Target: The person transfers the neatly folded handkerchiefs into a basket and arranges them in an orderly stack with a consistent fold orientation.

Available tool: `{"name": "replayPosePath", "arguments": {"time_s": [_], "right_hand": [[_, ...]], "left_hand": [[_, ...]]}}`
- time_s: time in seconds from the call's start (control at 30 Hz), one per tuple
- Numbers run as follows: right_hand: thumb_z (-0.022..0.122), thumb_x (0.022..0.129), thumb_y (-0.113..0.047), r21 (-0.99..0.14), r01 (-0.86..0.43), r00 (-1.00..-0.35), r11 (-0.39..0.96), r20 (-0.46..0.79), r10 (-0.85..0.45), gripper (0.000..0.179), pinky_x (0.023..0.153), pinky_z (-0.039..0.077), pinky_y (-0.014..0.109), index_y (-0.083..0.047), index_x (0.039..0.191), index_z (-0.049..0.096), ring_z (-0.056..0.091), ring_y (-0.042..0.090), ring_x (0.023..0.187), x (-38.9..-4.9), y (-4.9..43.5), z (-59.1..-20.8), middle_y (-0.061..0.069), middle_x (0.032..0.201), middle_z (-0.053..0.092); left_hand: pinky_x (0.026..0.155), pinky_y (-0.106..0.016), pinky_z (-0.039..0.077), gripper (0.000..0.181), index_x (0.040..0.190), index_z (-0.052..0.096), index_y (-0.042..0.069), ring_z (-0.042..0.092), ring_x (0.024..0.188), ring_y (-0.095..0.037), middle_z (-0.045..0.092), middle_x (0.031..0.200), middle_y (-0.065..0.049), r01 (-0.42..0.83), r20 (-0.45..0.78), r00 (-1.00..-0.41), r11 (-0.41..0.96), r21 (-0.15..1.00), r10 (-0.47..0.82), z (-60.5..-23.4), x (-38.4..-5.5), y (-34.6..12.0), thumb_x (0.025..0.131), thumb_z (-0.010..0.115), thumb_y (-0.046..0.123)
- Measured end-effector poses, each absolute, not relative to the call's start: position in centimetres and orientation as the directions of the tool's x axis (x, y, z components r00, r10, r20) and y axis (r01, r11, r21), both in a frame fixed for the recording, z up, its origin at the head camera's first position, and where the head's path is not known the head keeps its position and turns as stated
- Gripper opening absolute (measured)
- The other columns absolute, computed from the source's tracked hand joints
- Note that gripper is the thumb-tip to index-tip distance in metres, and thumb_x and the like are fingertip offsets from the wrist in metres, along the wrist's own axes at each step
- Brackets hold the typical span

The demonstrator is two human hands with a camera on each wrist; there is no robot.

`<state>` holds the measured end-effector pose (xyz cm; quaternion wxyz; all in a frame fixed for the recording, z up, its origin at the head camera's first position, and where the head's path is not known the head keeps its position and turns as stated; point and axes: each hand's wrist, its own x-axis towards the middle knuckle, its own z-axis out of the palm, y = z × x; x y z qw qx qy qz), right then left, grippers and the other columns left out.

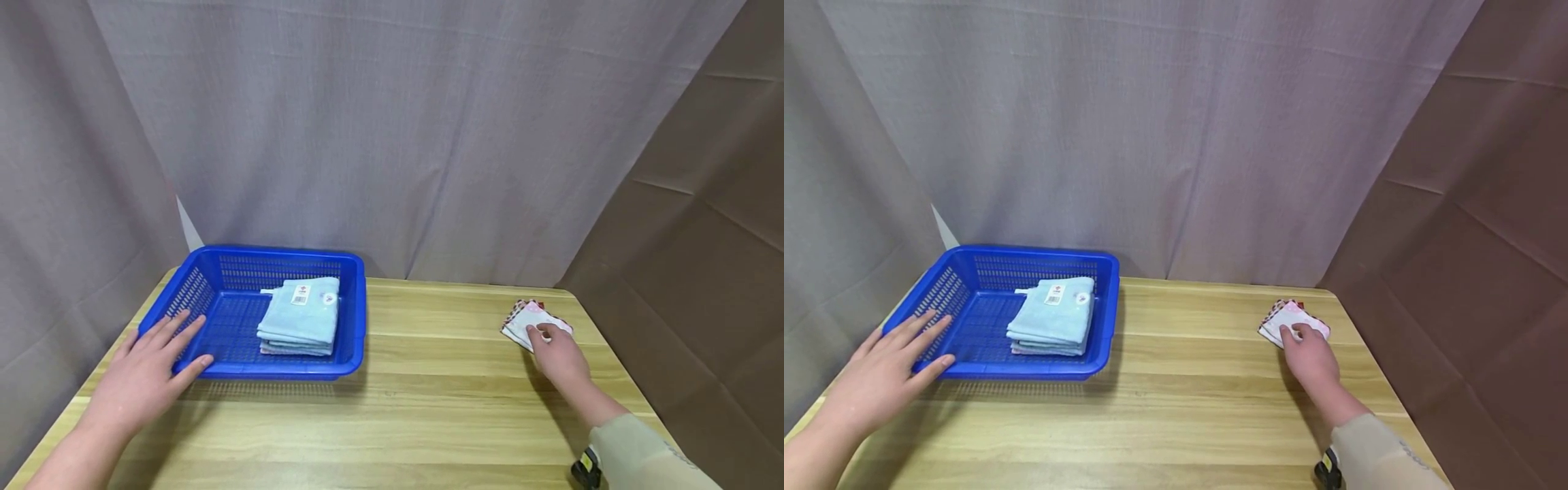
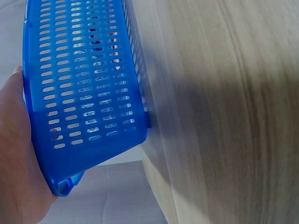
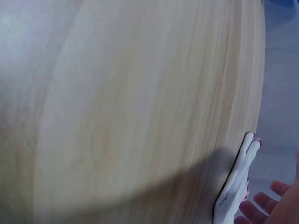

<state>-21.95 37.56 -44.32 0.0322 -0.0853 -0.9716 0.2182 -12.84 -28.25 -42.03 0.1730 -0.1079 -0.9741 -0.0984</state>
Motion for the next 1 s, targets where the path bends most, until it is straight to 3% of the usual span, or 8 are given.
{"name": "replayPosePath", "arguments": {"time_s": [0.37, 0.7, 1.0], "right_hand": [[0.027, 0.102, -0.057, -0.4, 0.252, -0.962, 0.881, -0.008, 0.271, 0.075, 0.089, 0.043, 0.062, 0.006, 0.137, 0.046, 0.049, 0.052, 0.12, -22.8, 40.1, -44.8, 0.033, 0.133, 0.051], [0.034, 0.1, -0.051, -0.391, 0.374, -0.926, 0.841, -0.111, 0.361, 0.072, 0.092, 0.041, 0.063, 0.009, 0.139, 0.04, 0.041, 0.056, 0.125, -22.9, 41.9, -44.7, 0.037, 0.141, 0.041], [0.036, 0.096, -0.038, -0.372, 0.386, -0.922, 0.844, -0.142, 0.359, 0.059, 0.084, 0.045, 0.055, 0.013, 0.124, 0.05, 0.053, 0.048, 0.107, -23.0, 43.0, -44.8, 0.037, 0.124, 0.051]], "left_hand": [[0.113, -0.069, 0.007, 0.068, 0.152, 0.042, 0.016, 0.034, 0.137, -0.05, 0.04, 0.152, -0.021, 0.241, 0.351, -0.92, 0.958, 0.152, 0.176, -42.1, -12.9, -28.3, 0.096, 0.058, 0.052], [0.112, -0.069, 0.008, 0.067, 0.15, 0.044, 0.014, 0.035, 0.136, -0.05, 0.04, 0.152, -0.021, 0.239, 0.351, -0.92, 0.958, 0.156, 0.173, -42.1, -13.0, -28.2, 0.096, 0.059, 0.051], [0.113, -0.068, 0.009, 0.067, 0.149, 0.045, 0.015, 0.036, 0.135, -0.05, 0.041, 0.151, -0.021, 0.242, 0.361, -0.917, 0.958, 0.155, 0.173, -42.0, -12.9, -28.1, 0.096, 0.057, 0.054]]}}
